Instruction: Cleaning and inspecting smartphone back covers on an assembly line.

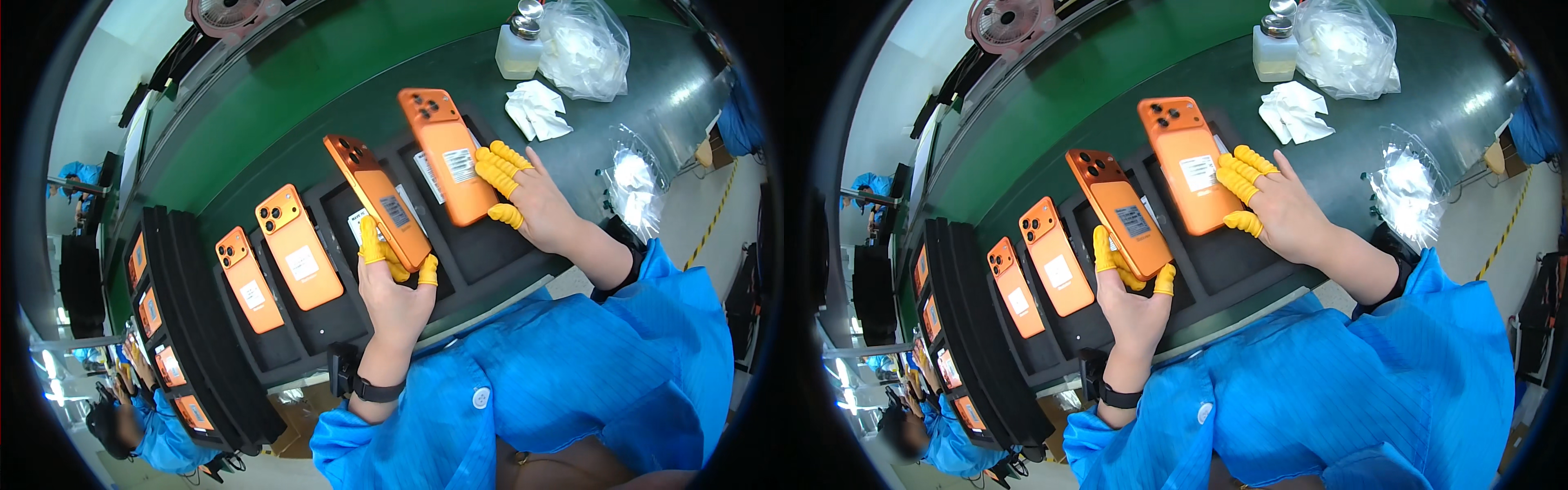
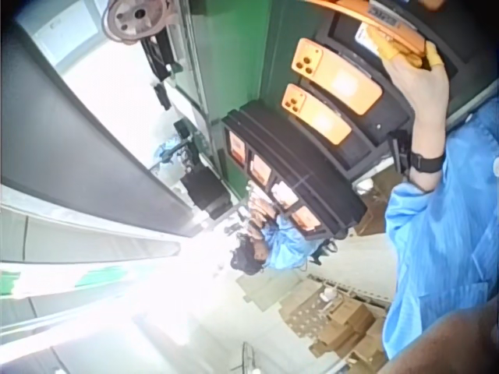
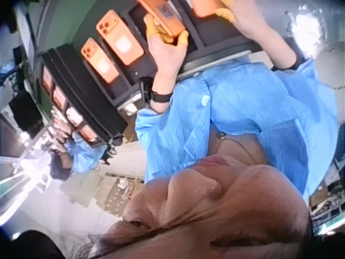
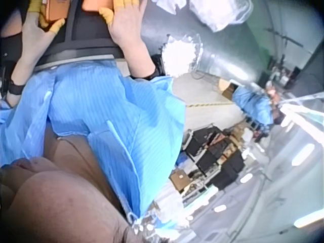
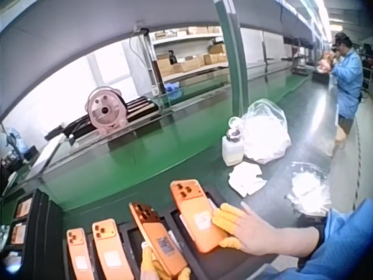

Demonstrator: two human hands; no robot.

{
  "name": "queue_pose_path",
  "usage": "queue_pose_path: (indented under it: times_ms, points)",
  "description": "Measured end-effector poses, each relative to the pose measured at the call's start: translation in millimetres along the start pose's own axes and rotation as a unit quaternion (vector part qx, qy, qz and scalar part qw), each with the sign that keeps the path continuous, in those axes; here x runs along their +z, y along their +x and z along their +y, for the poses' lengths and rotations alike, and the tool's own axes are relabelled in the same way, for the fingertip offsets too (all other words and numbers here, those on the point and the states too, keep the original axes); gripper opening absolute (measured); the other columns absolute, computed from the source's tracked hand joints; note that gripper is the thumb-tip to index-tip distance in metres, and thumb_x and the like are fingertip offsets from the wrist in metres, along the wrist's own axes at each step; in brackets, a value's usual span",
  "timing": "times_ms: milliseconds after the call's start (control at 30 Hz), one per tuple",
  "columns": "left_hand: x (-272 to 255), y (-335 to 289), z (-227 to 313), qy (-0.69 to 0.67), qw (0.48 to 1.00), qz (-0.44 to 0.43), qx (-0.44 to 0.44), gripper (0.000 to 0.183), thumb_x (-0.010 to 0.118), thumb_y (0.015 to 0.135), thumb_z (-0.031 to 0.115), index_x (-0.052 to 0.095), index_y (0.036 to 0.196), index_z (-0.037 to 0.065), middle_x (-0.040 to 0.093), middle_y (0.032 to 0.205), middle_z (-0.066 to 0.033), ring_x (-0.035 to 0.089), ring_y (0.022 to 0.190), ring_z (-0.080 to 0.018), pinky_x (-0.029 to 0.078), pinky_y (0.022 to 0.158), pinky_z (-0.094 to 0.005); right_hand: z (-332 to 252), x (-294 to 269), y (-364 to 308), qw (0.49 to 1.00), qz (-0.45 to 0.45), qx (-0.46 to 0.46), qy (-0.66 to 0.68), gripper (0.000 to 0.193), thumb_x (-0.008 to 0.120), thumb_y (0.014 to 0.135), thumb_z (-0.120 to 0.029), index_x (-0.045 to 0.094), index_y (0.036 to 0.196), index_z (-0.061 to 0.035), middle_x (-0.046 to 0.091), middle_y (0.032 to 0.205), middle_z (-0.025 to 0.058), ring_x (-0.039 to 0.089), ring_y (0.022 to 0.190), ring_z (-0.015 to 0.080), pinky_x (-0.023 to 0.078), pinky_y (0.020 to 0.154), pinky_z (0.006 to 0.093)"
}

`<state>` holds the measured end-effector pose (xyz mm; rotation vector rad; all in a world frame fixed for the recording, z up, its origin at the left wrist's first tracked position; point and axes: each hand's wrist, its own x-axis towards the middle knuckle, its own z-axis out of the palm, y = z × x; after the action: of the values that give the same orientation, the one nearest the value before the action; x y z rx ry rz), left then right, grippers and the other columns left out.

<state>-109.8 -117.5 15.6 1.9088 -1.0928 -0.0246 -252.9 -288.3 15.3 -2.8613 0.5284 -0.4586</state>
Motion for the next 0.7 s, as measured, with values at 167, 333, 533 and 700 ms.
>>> queue_pose_path:
  times_ms: [167, 333, 533, 700]
  points:
    - [-4, 1, 2, 0.001, 1.0, 0.01, 0.017, 0.077, 0.073, 0.057, 0.002, 0.035, 0.123, -0.005, 0.051, 0.091, -0.0162, 0.053, 0.076, -0.0267, 0.045, 0.059, -0.0311, -5, -1, 2, 0.999, -0.008, 0.0, -0.043, 0.052, 0.046, 0.083, -0.036, 0.039, 0.125, -0.0065, 0.042, 0.126, 0.0093, 0.033, 0.121, 0.0269, 0.018, 0.102, 0.0486]
    - [-19, 4, 3, 0.235, 0.971, -0.039, 0.002, 0.068, 0.075, 0.061, 0.019, 0.043, 0.115, -0.009, 0.047, 0.092, -0.0199, 0.044, 0.087, -0.0334, 0.039, 0.078, -0.0387, -10, -4, 6, 0.999, -0.02, 0.022, -0.042, 0.048, 0.049, 0.082, -0.035, 0.044, 0.121, -0.0063, 0.045, 0.123, 0.0106, 0.034, 0.121, 0.0274, 0.019, 0.101, 0.049]
    - [-40, 4, -6, 0.299, 0.953, -0.047, -0.019, 0.068, 0.075, 0.063, 0.028, 0.047, 0.115, -0.004, 0.044, 0.093, -0.0217, 0.042, 0.089, -0.0352, 0.037, 0.079, -0.0389, -41, -15, 16, 1.0, 0.026, 0.007, -0.009, 0.048, 0.048, 0.082, -0.039, 0.048, 0.118, -0.0066, 0.046, 0.121, 0.0121, 0.036, 0.119, 0.0281, 0.019, 0.1, 0.0493]
    - [-89, -3, -48, 0.361, 0.927, 0.042, -0.09, 0.048, 0.067, 0.073, 0.025, 0.048, 0.106, -0.005, 0.045, 0.096, -0.0204, 0.044, 0.09, -0.0343, 0.039, 0.077, -0.0399, -85, -11, 32, 0.997, 0.019, -0.065, 0.034, 0.045, 0.053, 0.08, -0.036, 0.05, 0.115, -0.0069, 0.047, 0.12, 0.01, 0.038, 0.117, 0.0273, 0.02, 0.099, 0.0501]
